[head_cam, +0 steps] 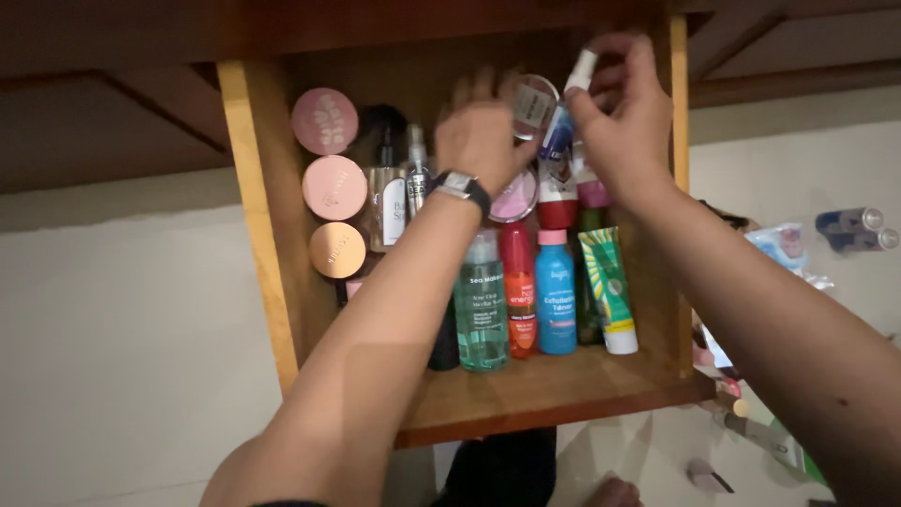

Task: The person organizes various cosmetic and personal care items from the floor onto a wooden shelf. They pick up bottles, tubes, and compacts one by one and place them neatly in rows on the shelf.

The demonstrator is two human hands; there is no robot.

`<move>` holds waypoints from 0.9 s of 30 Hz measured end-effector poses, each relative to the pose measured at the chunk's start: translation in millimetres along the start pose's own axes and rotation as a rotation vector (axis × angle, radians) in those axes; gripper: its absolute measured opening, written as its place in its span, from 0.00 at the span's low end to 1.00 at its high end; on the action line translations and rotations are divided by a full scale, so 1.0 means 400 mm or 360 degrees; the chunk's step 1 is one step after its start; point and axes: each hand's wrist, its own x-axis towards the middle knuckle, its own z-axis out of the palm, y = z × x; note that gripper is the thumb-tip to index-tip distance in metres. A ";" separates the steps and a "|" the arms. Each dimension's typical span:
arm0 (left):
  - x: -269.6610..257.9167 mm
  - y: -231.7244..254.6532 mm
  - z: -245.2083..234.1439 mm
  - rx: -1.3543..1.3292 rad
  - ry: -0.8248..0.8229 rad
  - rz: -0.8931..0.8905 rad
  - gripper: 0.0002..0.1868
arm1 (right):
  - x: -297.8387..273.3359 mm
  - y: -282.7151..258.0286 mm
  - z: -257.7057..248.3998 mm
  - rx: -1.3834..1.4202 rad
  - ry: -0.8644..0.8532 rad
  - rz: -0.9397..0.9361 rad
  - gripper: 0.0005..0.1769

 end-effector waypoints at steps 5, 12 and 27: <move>0.050 -0.046 0.002 -0.0091 -0.0616 0.0079 0.44 | -0.004 0.024 -0.013 -0.0039 0.0038 0.0064 0.23; 0.070 -0.091 -0.021 -0.0203 -0.0532 0.0376 0.50 | 0.011 0.016 0.001 -0.0060 0.0039 0.0042 0.24; -0.185 -0.048 -0.041 -0.0535 -0.0447 -0.0577 0.17 | 0.010 0.011 0.029 0.0011 0.0044 -0.0005 0.24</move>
